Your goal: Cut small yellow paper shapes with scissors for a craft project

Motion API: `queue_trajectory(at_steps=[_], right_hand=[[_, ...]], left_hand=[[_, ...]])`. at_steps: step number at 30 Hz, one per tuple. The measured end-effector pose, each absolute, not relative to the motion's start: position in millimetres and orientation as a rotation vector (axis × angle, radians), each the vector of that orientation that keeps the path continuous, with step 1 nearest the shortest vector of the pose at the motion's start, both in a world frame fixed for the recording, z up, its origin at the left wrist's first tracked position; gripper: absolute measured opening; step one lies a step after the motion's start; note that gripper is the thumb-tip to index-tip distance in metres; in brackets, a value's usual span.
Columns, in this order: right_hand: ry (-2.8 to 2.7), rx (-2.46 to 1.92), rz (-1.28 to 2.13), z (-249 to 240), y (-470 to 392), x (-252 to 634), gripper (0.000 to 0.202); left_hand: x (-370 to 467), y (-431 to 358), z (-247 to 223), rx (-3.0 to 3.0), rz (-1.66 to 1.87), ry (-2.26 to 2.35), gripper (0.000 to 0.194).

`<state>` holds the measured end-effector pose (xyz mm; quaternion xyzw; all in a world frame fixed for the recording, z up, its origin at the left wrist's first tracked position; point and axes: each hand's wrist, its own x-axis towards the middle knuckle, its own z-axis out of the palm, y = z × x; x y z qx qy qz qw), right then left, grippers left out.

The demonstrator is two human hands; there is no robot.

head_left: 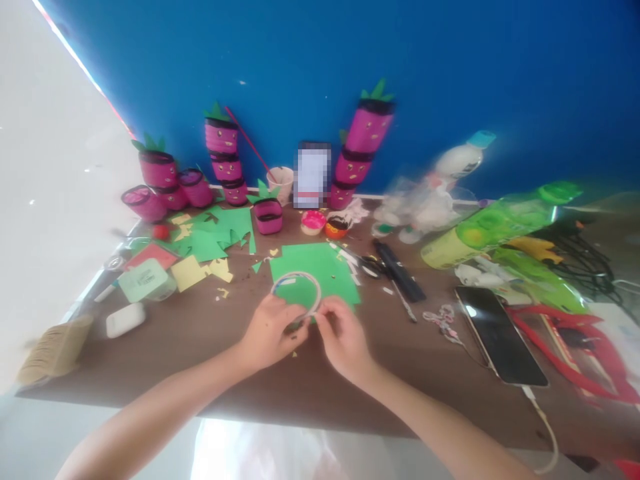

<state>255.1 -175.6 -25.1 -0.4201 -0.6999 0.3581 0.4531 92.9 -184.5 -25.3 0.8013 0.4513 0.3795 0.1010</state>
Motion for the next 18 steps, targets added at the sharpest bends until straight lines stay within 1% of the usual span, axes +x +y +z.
queue_trajectory(at_steps=[8, 18], right_hand=[[-1.831, -1.007, 0.666, -27.6, -176.0, 255.5, 0.011], [-1.92, -0.988, 0.541, -29.4, -174.7, 256.3, 0.014]], left_hand=[[94.3, -186.5, -25.1, 2.302, 1.061, 1.389, 0.01], [95.8, -187.4, -24.4, 2.381, 1.133, 1.436, 0.012]])
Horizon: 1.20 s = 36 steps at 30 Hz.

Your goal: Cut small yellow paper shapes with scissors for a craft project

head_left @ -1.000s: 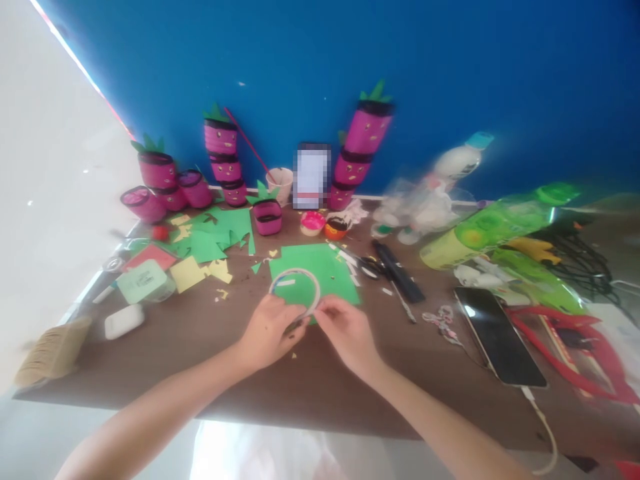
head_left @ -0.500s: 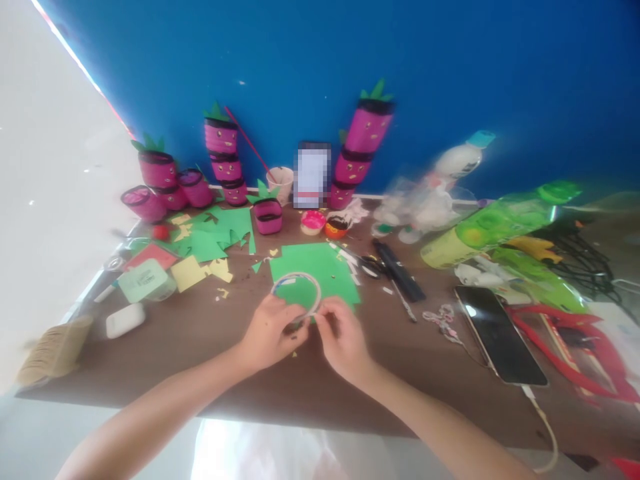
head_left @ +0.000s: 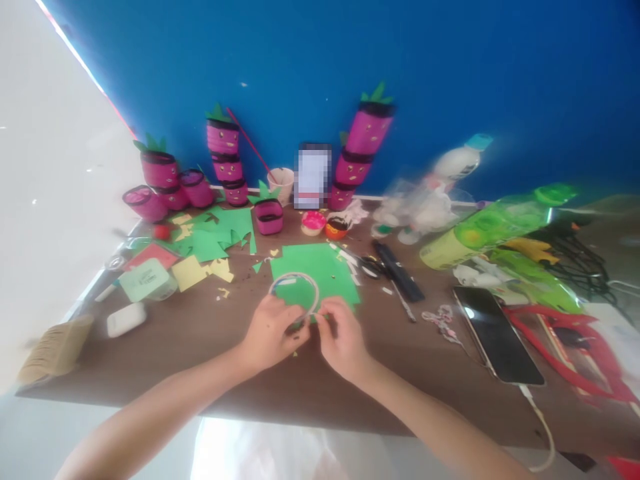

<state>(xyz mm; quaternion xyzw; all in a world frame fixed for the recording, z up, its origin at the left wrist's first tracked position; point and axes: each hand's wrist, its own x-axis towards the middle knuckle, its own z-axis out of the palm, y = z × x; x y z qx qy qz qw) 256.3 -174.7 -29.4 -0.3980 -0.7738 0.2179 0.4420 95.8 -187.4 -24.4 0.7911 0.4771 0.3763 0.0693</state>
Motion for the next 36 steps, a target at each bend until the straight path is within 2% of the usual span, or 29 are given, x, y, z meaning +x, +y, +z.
queue_trajectory(at_steps=[11, 15, 18, 23, 27, 29, 33, 36], right_hand=[[-1.963, -1.004, 0.496, -31, -171, 257, 0.013], [-1.815, -1.131, 0.499, -29, -162, 262, 0.009], [-1.683, -1.198, 0.674, -25, -156, 266, 0.007], [-1.479, -1.247, 1.176, -24, -150, 270, 0.015], [-1.372, -1.232, 1.321, -26, -143, 277, 0.018], [-1.432, -1.244, 1.208, -26, -137, 285, 0.016], [-1.628, -1.344, 0.699, -30, -119, 304, 0.014], [-1.81, -1.362, 0.548, -41, -108, 310, 0.015]], left_hand=[[97, -188, -26, 2.35, 1.103, 1.5, 0.013], [94, -188, -22, 2.241, 1.093, 1.565, 0.014], [92, -187, -20, 2.129, 1.06, 1.632, 0.013], [90, -186, -19, 2.062, 1.028, 1.664, 0.012], [84, -182, -17, 2.155, 1.046, 1.683, 0.011], [74, -176, -17, 2.285, 1.067, 1.71, 0.01], [45, -158, -22, 2.497, 1.082, 1.846, 0.009], [29, -147, -26, 2.527, 0.93, 2.028, 0.018]])
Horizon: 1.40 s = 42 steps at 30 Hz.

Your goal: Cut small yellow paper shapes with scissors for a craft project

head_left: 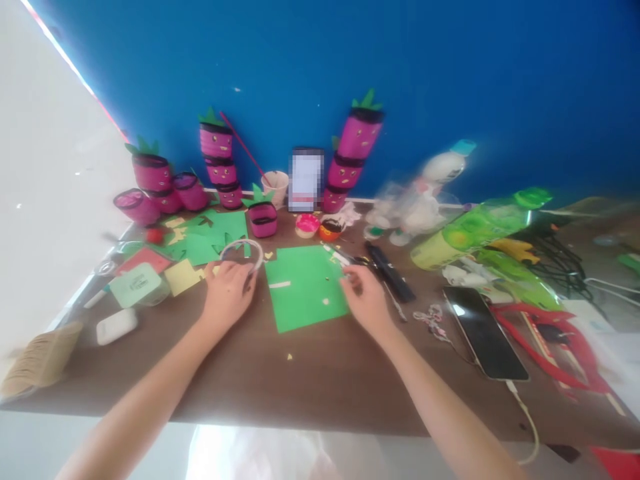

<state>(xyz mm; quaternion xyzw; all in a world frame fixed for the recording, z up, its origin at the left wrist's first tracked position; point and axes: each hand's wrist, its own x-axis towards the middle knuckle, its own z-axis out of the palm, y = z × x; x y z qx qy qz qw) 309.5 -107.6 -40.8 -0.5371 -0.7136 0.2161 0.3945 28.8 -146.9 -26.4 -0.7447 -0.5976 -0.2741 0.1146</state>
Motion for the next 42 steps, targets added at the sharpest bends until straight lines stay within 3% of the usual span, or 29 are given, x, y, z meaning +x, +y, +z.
queue_trajectory(at_steps=[6, 13, 19, 23, 29, 37, 42], right_hand=[[-1.978, -1.26, 0.46, -58, -99, 299, 0.019], [-1.926, -1.316, 0.56, -61, -95, 294, 0.022], [-1.893, -1.336, 0.568, -61, -96, 293, 0.021], [-1.822, -1.333, 0.571, -59, -98, 294, 0.019], [-1.662, -1.228, 0.569, -54, -104, 294, 0.018], [-1.755, -1.191, 0.444, -48, -110, 296, 0.005], [-1.866, -1.056, 0.338, -41, -113, 298, 0.014]], left_hand=[[33, -146, -26, -2.054, -0.762, -1.878, 0.041], [57, -151, -24, -2.41, -0.937, -1.69, 0.033], [84, -149, -16, -2.657, -1.088, -1.797, 0.027], [114, -135, -18, -2.772, -1.417, -2.046, 0.024], [141, -114, -33, -2.71, -2.423, -2.468, 0.02], [141, -116, -39, -2.752, -2.558, -2.494, 0.035], [144, -115, -39, -2.73, -2.71, -2.479, 0.032]])
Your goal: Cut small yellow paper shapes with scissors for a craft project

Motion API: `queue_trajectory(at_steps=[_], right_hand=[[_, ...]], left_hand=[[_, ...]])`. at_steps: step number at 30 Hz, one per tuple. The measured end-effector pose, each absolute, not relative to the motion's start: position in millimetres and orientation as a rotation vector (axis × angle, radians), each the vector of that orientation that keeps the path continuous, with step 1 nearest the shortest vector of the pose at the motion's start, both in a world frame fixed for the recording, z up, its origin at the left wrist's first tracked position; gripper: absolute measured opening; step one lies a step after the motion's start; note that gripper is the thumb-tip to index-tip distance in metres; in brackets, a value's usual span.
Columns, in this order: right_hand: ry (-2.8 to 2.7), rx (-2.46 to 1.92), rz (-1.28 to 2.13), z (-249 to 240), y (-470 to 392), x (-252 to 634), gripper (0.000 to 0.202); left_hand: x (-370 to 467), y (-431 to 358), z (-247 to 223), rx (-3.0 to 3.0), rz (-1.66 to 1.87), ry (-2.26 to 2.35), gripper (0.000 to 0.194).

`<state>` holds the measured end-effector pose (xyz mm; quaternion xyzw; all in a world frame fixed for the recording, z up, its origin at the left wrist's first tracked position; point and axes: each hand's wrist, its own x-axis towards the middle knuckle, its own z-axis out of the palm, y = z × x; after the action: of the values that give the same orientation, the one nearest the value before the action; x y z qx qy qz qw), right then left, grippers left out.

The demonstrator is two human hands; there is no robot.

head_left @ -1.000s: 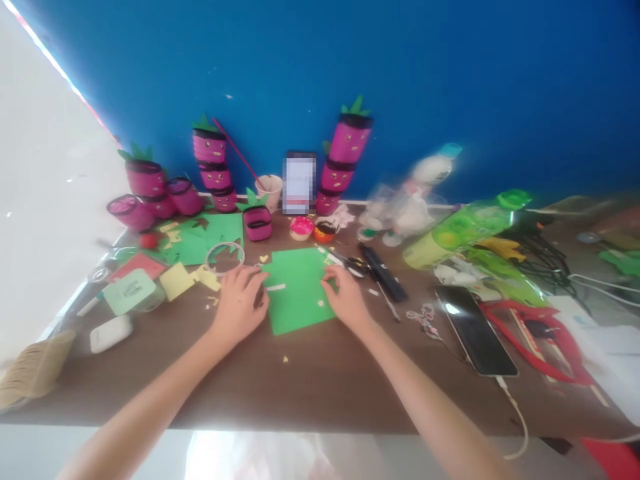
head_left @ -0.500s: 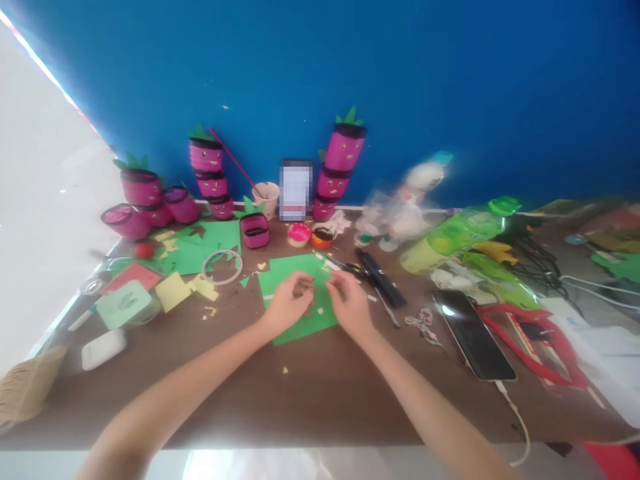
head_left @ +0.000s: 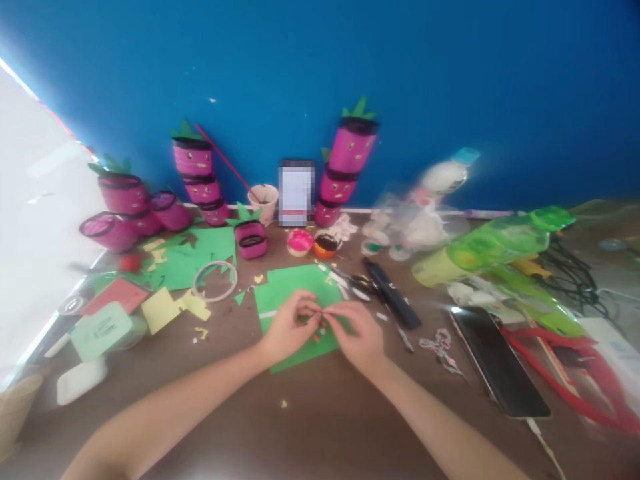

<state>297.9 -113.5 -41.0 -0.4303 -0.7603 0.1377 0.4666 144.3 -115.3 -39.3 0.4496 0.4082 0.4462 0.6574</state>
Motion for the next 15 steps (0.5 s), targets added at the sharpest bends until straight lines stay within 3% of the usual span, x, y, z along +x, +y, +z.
queue_trajectory(at_steps=[15], right_hand=[[-1.914, -0.934, 0.364, -44.8, -114.1, 301.2, 0.031]], left_hand=[[142.9, -112.2, -39.8, 0.885, 1.052, 0.944, 0.028]])
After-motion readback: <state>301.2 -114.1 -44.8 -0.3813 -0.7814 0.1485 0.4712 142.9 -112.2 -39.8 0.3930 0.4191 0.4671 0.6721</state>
